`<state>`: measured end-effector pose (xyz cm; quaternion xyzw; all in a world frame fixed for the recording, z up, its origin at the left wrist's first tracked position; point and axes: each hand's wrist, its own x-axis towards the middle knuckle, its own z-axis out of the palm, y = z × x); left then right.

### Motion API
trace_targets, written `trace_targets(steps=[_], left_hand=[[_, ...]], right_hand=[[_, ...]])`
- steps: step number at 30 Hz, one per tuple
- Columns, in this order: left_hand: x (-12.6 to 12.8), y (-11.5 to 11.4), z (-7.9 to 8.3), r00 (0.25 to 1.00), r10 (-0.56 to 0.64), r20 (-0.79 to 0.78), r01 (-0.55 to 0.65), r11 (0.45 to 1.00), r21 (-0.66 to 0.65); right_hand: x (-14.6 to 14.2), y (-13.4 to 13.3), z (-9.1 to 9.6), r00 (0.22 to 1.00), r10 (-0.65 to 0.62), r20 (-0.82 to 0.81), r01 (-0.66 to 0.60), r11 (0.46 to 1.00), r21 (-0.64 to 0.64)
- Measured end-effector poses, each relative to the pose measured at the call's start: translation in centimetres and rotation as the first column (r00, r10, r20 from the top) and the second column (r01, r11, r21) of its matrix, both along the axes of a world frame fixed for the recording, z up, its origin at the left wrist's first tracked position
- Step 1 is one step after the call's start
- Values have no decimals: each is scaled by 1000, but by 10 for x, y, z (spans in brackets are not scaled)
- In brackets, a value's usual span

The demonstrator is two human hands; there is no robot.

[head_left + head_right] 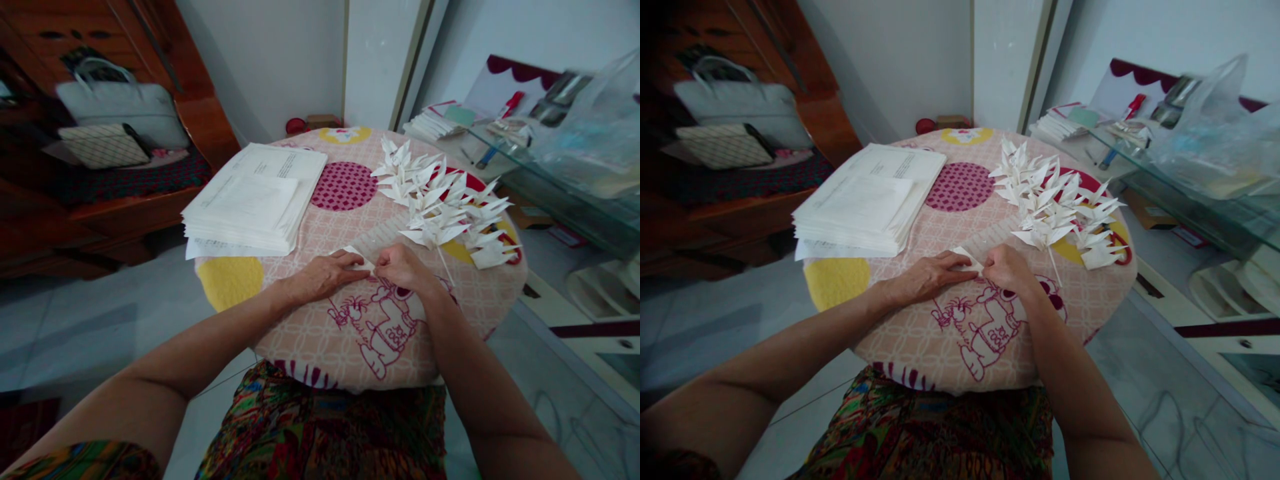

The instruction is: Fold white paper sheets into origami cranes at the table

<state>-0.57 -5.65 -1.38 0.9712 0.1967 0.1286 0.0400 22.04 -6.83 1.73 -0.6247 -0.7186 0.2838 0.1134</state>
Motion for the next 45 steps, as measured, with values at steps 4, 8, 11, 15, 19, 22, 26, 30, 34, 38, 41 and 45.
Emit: trace_targets(steps=[4, 8, 11, 15, 19, 22, 26, 30, 34, 38, 41, 45], left_hand=[[2, -1, 1, 999, 23, -25, -22, 1000, 14], [3, -1, 0, 1000, 22, -11, -22, 1000, 1], [3, -2, 0, 1000, 23, 18, -23, 1000, -20], [4, -1, -3, 1000, 27, 15, -27, 1000, -12], [2, 3, -8, 999, 8, 48, -6, 999, -42], [-4, 7, -7, 994, -40, 97, 49, 995, -91], [-15, 9, -1, 990, -83, 118, 96, 989, -115], [-21, 10, 1, 990, -87, 113, 102, 985, -137], [-23, 9, 0, 996, -79, 48, 85, 988, -132], [-29, 7, -2, 996, -61, 64, 70, 986, -148], [-35, 7, -3, 996, -43, 81, 56, 985, -166], [-41, 7, -2, 995, -41, 89, 55, 985, -162]], right_hand=[[7, -1, -4, 999, -39, -20, 39, 999, -7], [23, -3, -10, 986, -107, -127, 98, 992, -74], [30, -3, -9, 924, -187, -332, 150, 980, -133], [15, -3, -6, 820, -152, -552, 117, 988, -98], [-8, -2, -10, 852, -89, -515, 25, 991, -130], [-13, -1, -17, 883, -71, -464, 23, 994, -108], [-11, 1, -23, 930, 4, -367, -10, 1000, -15], [-13, 0, -20, 965, 42, -260, -25, 997, 69], [-22, -2, -14, 992, 30, -119, -16, 993, 116], [-30, -3, -11, 1000, -10, -5, 11, 990, 143], [-31, -2, -9, 1000, -11, 6, 10, 989, 144], [-28, -1, -8, 999, 1, -53, 5, 994, 113]])
